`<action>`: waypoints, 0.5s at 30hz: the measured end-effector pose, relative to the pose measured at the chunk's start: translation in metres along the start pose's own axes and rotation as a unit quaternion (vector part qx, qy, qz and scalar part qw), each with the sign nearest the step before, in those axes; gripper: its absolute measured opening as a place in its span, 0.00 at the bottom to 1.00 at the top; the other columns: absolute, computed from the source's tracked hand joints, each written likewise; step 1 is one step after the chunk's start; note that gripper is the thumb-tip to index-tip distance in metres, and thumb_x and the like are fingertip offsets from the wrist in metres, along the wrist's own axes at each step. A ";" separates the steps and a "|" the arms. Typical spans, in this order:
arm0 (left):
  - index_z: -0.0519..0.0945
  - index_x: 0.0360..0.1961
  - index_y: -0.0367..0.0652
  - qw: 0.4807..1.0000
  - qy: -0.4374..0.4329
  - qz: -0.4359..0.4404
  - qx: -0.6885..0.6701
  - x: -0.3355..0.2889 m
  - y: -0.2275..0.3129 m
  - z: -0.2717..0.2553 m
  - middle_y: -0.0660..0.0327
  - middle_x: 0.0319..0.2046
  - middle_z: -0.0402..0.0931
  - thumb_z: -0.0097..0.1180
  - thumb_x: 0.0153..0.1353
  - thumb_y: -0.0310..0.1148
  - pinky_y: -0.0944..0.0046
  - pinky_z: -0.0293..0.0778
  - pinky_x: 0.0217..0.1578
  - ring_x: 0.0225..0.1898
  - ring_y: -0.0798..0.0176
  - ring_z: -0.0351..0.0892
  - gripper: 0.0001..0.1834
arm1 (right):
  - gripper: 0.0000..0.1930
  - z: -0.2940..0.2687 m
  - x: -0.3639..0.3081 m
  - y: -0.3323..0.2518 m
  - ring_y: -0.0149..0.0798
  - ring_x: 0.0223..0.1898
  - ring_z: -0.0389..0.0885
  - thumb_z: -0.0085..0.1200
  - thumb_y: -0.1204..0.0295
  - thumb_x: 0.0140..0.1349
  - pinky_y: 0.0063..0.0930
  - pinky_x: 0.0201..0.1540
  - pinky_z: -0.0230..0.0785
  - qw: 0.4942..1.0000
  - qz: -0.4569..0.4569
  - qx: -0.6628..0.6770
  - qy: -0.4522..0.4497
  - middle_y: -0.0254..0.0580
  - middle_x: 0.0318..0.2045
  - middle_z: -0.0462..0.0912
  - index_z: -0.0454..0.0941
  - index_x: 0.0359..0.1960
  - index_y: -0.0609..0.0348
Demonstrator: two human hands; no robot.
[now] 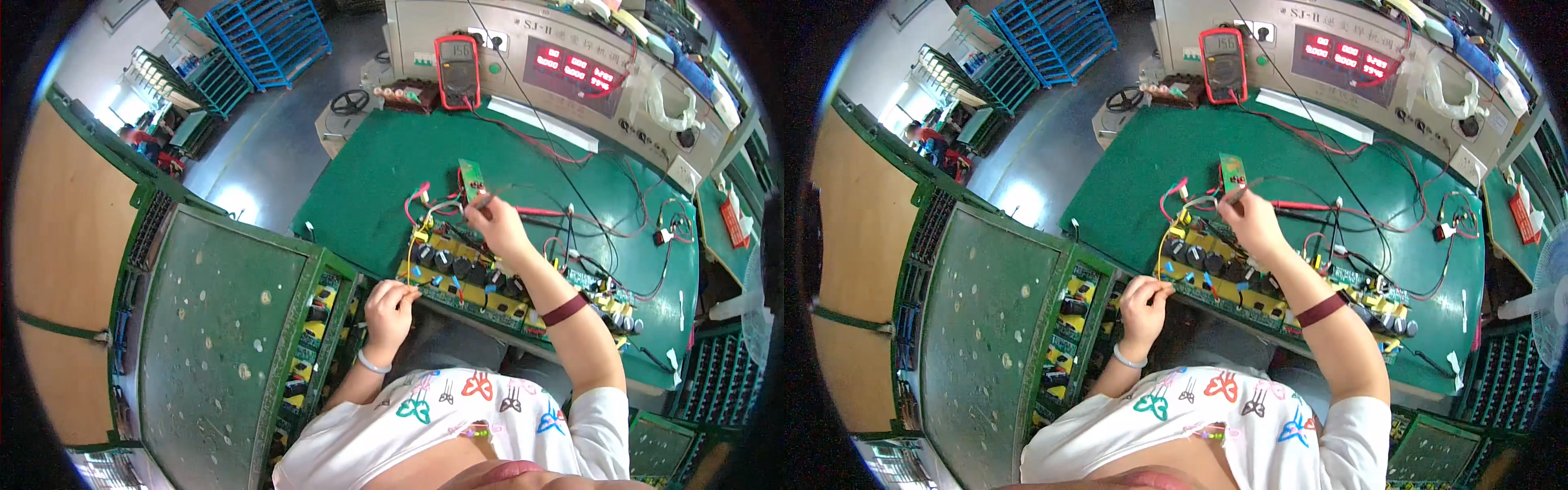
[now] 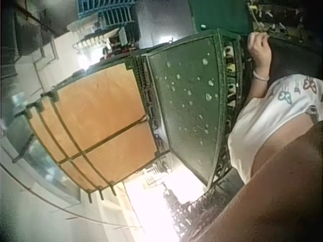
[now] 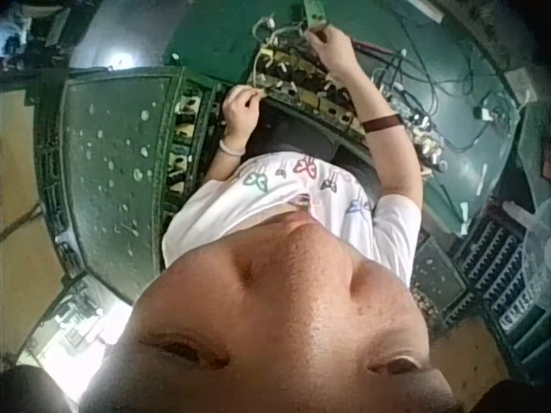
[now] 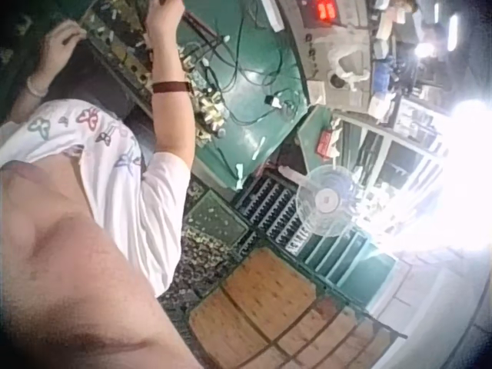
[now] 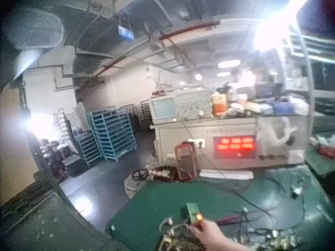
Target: The person sits at a green workbench and connects multimeter probes to various points on a circuit board. They repeatedly plug and unplug wires and connectors, checking connections and observing the multimeter display. Finally, they lift the board and place it into a storage rack.
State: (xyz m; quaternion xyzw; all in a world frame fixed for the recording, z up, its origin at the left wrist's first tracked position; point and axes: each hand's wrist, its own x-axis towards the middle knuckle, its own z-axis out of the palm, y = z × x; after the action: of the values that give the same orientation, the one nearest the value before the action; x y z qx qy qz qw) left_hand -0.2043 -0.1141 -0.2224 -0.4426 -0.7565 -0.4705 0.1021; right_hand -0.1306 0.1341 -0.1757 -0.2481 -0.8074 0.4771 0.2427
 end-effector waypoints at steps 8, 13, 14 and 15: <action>0.82 0.28 0.38 0.973 -0.147 0.058 -0.166 0.014 0.044 -0.007 0.55 0.32 0.82 0.70 0.48 0.19 0.60 0.77 0.38 0.35 0.55 0.83 0.08 | 0.09 -0.125 -0.077 -0.050 0.28 0.35 0.75 0.50 0.67 0.72 0.24 0.39 0.70 0.958 0.088 0.273 0.010 0.34 0.33 0.77 0.75 0.44 0.60; 0.85 0.30 0.38 0.820 -0.417 0.063 -0.387 0.022 0.083 0.018 0.56 0.34 0.86 0.70 0.48 0.19 0.60 0.77 0.40 0.36 0.57 0.85 0.08 | 0.12 -0.238 -0.152 -0.052 0.31 0.31 0.79 0.48 0.64 0.74 0.27 0.33 0.74 0.947 0.172 0.270 0.020 0.35 0.33 0.78 0.75 0.46 0.59; 0.85 0.32 0.37 0.792 -0.455 0.052 -0.403 0.022 0.095 0.025 0.56 0.35 0.86 0.69 0.49 0.20 0.60 0.78 0.41 0.37 0.57 0.85 0.08 | 0.12 -0.261 -0.163 -0.051 0.28 0.30 0.76 0.47 0.63 0.74 0.24 0.32 0.72 0.957 0.190 0.218 0.036 0.32 0.32 0.76 0.76 0.48 0.58; 0.85 0.39 0.37 0.754 -0.497 0.082 -0.422 0.025 0.104 0.034 0.56 0.38 0.86 0.69 0.51 0.23 0.60 0.78 0.43 0.39 0.57 0.84 0.12 | 0.13 -0.282 -0.175 -0.051 0.25 0.28 0.74 0.47 0.63 0.75 0.21 0.30 0.70 0.963 0.206 0.164 0.051 0.30 0.30 0.74 0.76 0.50 0.57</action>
State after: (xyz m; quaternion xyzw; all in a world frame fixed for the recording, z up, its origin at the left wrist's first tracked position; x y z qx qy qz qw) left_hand -0.1306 -0.0551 -0.1618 -0.6721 -0.3861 -0.4460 -0.4475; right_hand 0.1715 0.1853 -0.0368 -0.3905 -0.6359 0.6292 0.2174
